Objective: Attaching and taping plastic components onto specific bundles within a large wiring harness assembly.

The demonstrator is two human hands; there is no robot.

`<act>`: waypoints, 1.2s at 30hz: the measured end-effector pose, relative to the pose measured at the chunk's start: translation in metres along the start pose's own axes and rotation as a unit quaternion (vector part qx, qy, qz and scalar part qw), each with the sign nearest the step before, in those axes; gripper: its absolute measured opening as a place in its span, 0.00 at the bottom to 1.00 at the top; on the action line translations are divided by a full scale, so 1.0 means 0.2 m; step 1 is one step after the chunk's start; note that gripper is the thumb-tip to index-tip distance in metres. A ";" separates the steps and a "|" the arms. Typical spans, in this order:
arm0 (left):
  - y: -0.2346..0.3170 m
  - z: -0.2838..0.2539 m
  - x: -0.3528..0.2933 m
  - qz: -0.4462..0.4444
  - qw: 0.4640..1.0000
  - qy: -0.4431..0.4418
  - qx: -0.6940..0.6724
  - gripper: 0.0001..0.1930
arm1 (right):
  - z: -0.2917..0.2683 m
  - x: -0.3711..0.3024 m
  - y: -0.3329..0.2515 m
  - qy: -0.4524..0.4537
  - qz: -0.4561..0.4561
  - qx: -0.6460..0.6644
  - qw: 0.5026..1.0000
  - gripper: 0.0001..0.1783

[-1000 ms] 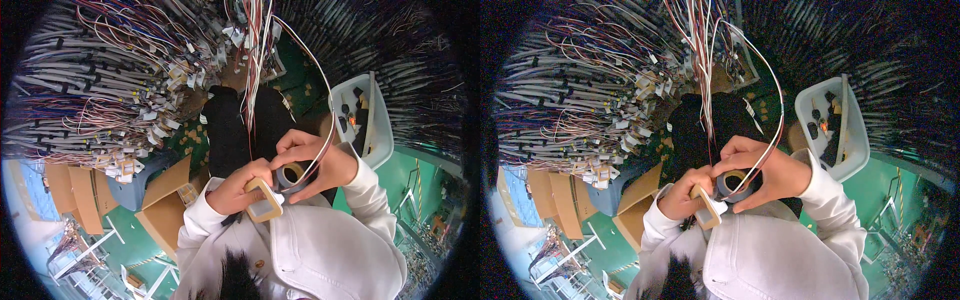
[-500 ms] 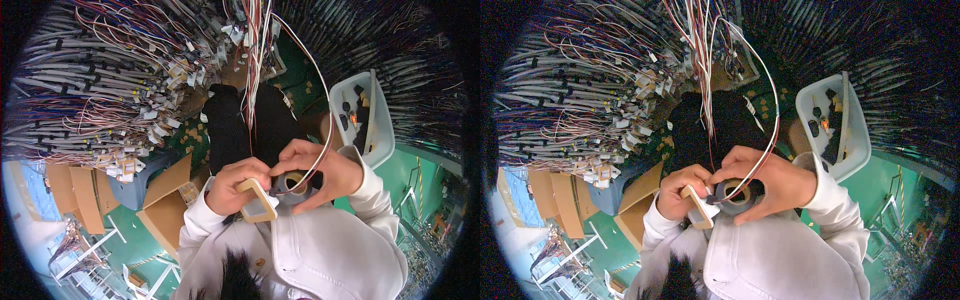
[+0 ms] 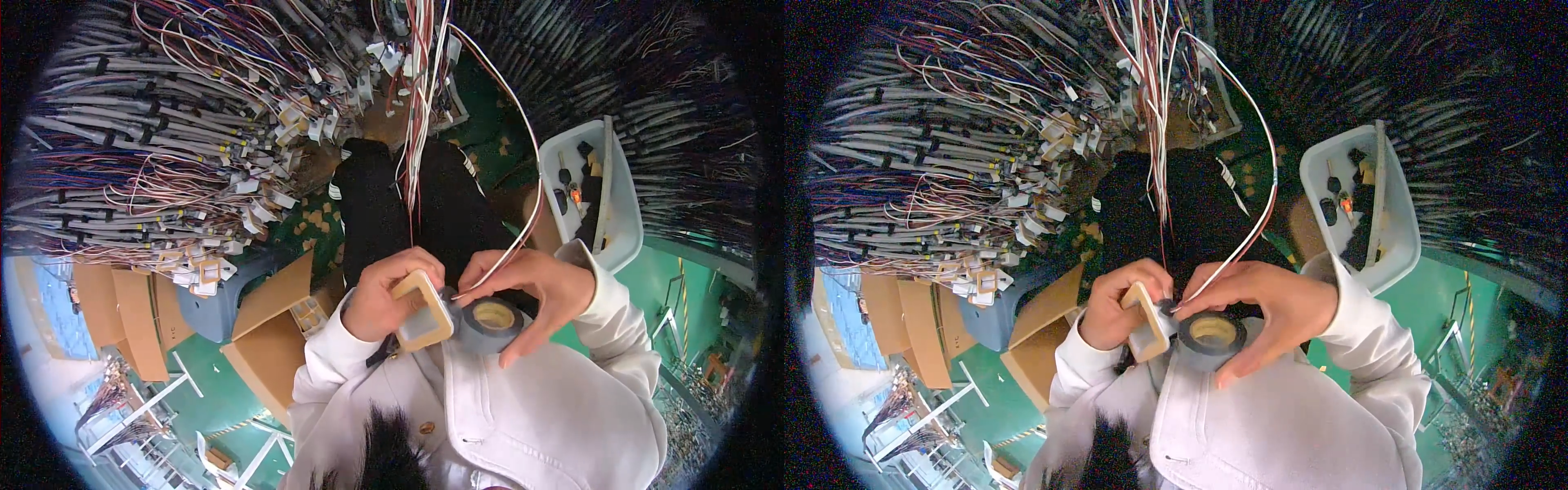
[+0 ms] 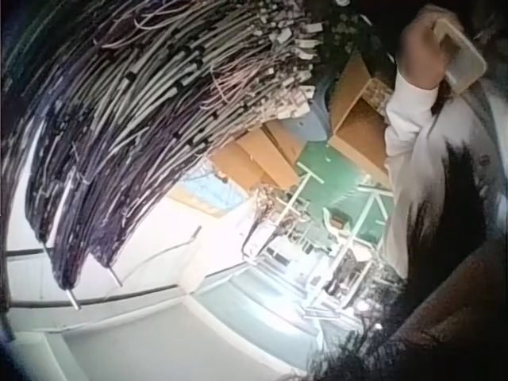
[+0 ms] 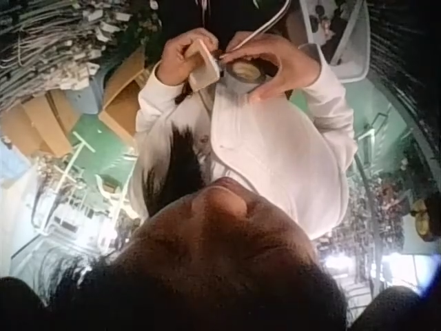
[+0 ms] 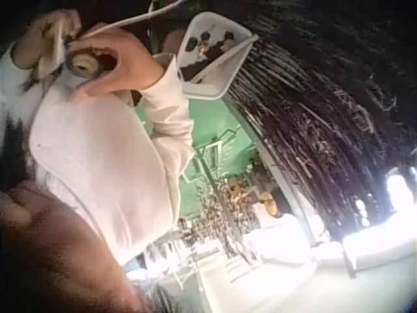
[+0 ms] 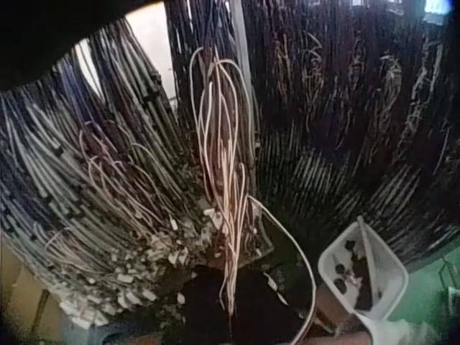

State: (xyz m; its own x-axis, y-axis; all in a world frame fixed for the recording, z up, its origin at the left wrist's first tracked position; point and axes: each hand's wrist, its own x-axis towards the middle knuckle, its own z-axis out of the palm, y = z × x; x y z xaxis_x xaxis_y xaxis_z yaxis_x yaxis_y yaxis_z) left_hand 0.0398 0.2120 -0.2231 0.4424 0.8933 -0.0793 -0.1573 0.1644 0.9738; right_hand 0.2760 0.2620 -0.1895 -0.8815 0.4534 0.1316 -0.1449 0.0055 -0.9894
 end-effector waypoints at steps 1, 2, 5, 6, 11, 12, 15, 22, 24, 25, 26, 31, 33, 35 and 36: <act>0.03 0.00 0.02 0.048 0.995 0.011 0.089 0.08 | 0.00 -0.02 0.03 -0.009 0.022 0.069 0.997 0.36; 0.05 -0.01 0.03 0.114 0.979 0.011 0.168 0.10 | 0.00 -0.03 0.05 -0.018 0.043 0.138 0.989 0.36; 0.14 -0.02 0.03 0.213 0.928 0.014 0.306 0.12 | 0.02 -0.03 0.07 0.011 0.124 0.336 0.934 0.35; 0.17 -0.01 0.04 0.264 0.885 0.027 0.382 0.12 | 0.04 -0.04 0.08 0.031 0.125 0.411 0.902 0.35; 0.29 -0.03 0.06 0.390 0.696 -0.020 0.602 0.09 | 0.06 -0.04 0.10 0.077 0.135 0.421 0.894 0.35; 0.28 -0.04 0.07 0.406 0.663 -0.024 0.628 0.08 | 0.07 -0.04 0.11 0.092 0.145 0.419 0.891 0.35; 0.26 -0.04 0.08 0.429 0.629 -0.043 0.647 0.07 | 0.11 -0.05 0.13 0.120 0.151 0.397 0.897 0.36; 0.24 -0.03 0.11 0.423 0.588 -0.062 0.686 0.07 | 0.14 -0.04 0.07 0.186 0.178 0.402 0.879 0.40; 0.25 -0.03 0.11 0.419 0.578 -0.071 0.697 0.06 | 0.18 -0.06 0.12 0.174 0.140 0.448 0.866 0.46; 0.24 -0.03 0.11 0.418 0.578 -0.069 0.697 0.06 | 0.20 -0.07 0.13 0.151 0.106 0.499 0.847 0.47; 0.22 -0.02 0.12 0.411 0.596 -0.058 0.687 0.06 | 0.23 -0.06 0.12 0.111 0.060 0.528 0.840 0.48; 0.09 -0.03 0.08 0.338 0.793 0.013 0.506 0.06 | 0.20 -0.12 0.14 0.131 0.123 0.405 0.896 0.26; 0.03 -0.06 0.06 0.303 0.845 0.059 0.437 0.09 | 0.18 -0.18 0.22 0.097 0.131 0.289 0.943 0.12; 0.02 -0.05 0.06 0.264 0.877 0.077 0.394 0.11 | 0.18 -0.21 0.23 0.240 0.215 0.179 0.929 0.20; 0.02 -0.04 0.06 0.198 0.930 0.077 0.300 0.12 | 0.16 -0.21 0.28 0.323 0.126 0.075 0.935 0.31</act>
State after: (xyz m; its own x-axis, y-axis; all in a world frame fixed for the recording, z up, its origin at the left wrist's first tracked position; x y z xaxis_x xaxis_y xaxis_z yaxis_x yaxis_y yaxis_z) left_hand 0.0377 0.2261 -0.2227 0.3160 0.8908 0.3264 0.2607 -0.4123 0.8729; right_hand 0.2897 0.2145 -0.2478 -0.4474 0.8676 -0.2172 -0.0725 -0.2772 -0.9581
